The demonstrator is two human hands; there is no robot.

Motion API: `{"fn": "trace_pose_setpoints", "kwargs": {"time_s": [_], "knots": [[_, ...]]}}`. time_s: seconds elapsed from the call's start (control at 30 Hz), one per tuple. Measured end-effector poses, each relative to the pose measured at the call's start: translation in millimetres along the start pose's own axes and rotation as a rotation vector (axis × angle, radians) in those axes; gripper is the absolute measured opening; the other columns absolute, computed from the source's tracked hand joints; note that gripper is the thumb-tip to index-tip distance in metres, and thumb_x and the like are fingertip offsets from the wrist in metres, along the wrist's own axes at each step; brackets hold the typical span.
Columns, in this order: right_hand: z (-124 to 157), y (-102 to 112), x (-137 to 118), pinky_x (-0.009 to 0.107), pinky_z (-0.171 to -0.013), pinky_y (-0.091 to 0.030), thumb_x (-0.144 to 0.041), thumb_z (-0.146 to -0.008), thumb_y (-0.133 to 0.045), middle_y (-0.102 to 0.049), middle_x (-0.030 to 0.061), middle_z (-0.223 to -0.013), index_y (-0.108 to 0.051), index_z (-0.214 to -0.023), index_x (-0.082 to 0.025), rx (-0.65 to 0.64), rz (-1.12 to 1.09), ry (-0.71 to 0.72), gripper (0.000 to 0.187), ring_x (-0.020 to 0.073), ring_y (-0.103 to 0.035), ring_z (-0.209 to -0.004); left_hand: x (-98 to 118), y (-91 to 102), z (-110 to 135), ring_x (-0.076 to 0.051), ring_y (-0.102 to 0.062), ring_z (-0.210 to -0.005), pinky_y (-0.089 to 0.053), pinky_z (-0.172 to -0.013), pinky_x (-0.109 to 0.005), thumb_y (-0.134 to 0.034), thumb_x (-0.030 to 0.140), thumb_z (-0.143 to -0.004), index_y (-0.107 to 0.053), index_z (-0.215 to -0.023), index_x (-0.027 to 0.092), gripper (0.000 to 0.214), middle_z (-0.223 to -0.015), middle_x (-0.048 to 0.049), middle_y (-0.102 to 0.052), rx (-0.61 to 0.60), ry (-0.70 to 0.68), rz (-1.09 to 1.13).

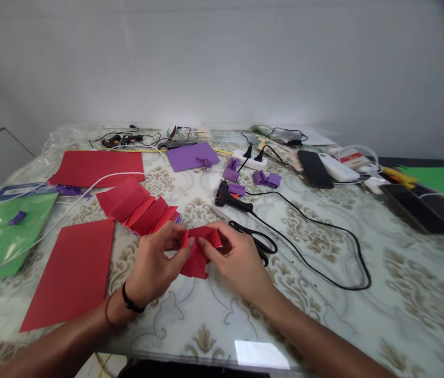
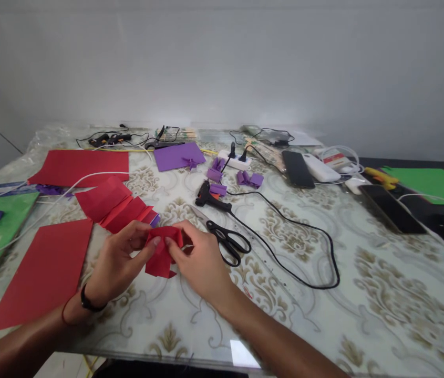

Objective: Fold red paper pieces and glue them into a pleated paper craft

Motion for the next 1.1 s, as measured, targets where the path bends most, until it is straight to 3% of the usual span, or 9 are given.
{"fn": "trace_pose_setpoints", "kwargs": {"time_s": [0.1,0.3,0.5,0.63,0.77,0.87,0.97,1.03,1.1], "knots": [[2,-1,2,0.026,-0.057,-0.052,-0.029,-0.093,-0.065,-0.07,-0.0002,-0.073,-0.07,-0.093,-0.022,0.007,-0.016,0.01,0.009,0.0161,-0.065,-0.061,4,-0.4,0,-0.013,-0.071,-0.058,-0.054,-0.056,-0.021,-0.067,0.022,-0.091,-0.067,-0.106,0.022,0.015,-0.073,0.004,-0.073,0.015,-0.019,-0.024],[5,5,3,0.025,-0.053,-0.049,-0.031,-0.094,-0.062,-0.065,-0.0012,-0.07,-0.071,-0.095,-0.023,0.081,-0.136,-0.004,0.012,0.0151,-0.059,-0.059,5,4.9,2,-0.013,-0.07,-0.065,-0.056,-0.061,-0.021,-0.062,0.016,-0.091,-0.072,-0.099,0.021,0.013,-0.08,0.0009,-0.075,0.09,-0.034,0.037],[7,21,-5,0.028,-0.066,-0.053,-0.018,-0.085,-0.062,-0.073,0.0009,-0.081,-0.077,-0.095,-0.024,0.152,-0.196,0.093,0.019,0.0172,-0.067,-0.071,13,-2.6,3,-0.02,-0.077,-0.089,-0.063,-0.086,-0.031,-0.068,0.02,-0.095,-0.08,-0.103,0.022,0.015,-0.102,-0.0064,-0.083,-0.069,-0.087,0.283],[7,23,-7,0.031,-0.079,-0.056,-0.012,-0.083,-0.059,-0.079,0.0021,-0.091,-0.08,-0.093,-0.025,0.043,-0.25,0.139,0.027,0.0201,-0.074,-0.088,14,-1.1,5,-0.026,-0.077,-0.102,-0.063,-0.087,-0.034,-0.071,0.027,-0.095,-0.083,-0.11,0.024,0.02,-0.11,-0.0087,-0.083,-0.179,-0.074,0.354],[8,18,-5,0.032,-0.084,-0.057,-0.018,-0.088,-0.057,-0.077,0.0047,-0.114,-0.079,-0.116,-0.027,-0.145,-0.327,0.109,0.036,0.0234,-0.073,-0.104,9,1.0,6,-0.035,-0.068,-0.125,-0.057,-0.103,-0.043,-0.066,0.051,-0.097,-0.08,-0.123,0.025,0.04,-0.127,-0.011,-0.078,-0.234,-0.059,0.412],[11,10,-3,0.036,-0.09,-0.058,-0.029,-0.094,-0.059,-0.074,0.006,-0.124,-0.075,-0.126,-0.027,-0.245,-0.371,0.073,0.036,0.0263,-0.071,-0.114,3,3.6,2,-0.029,-0.074,-0.107,-0.059,-0.092,-0.037,-0.066,0.047,-0.099,-0.083,-0.111,0.023,0.032,-0.112,-0.0093,-0.081,-0.168,-0.02,0.311],[8,9,4,0.034,-0.086,-0.058,-0.037,-0.097,-0.067,-0.077,0.0059,-0.112,-0.078,-0.115,-0.025,-0.169,-0.24,0.014,0.024,0.024,-0.072,-0.104,0,1.4,-2,-0.019,-0.074,-0.084,-0.058,-0.074,-0.027,-0.073,0.029,-0.095,-0.083,-0.099,0.022,0.013,-0.093,-0.0045,-0.082,-0.129,0.018,0.144],[6,11,7,0.031,-0.08,-0.058,-0.035,-0.095,-0.072,-0.079,0.0048,-0.104,-0.079,-0.105,-0.024,-0.099,-0.179,-0.006,0.017,0.0215,-0.073,-0.096,-1,-1.0,-3,-0.018,-0.075,-0.082,-0.058,-0.071,-0.025,-0.074,0.025,-0.093,-0.082,-0.098,0.021,0.01,-0.092,-0.0036,-0.083,-0.125,0.02,0.107],[5,12,10,0.03,-0.076,-0.058,-0.031,-0.093,-0.073,-0.079,0.003,-0.098,-0.078,-0.107,-0.024,-0.066,-0.183,-0.022,0.016,0.0192,-0.074,-0.088,-3,-1.2,-4,-0.019,-0.077,-0.086,-0.06,-0.073,-0.026,-0.076,0.025,-0.091,-0.081,-0.103,0.021,0.013,-0.096,-0.0036,-0.083,-0.113,0.036,0.136]]}}
Point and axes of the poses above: each hand's wrist, its own z-axis away from the middle knuckle, its own y-axis out of the back of the hand, x = y × z, the point moved 10 cm from there along -z, towards the middle knuckle
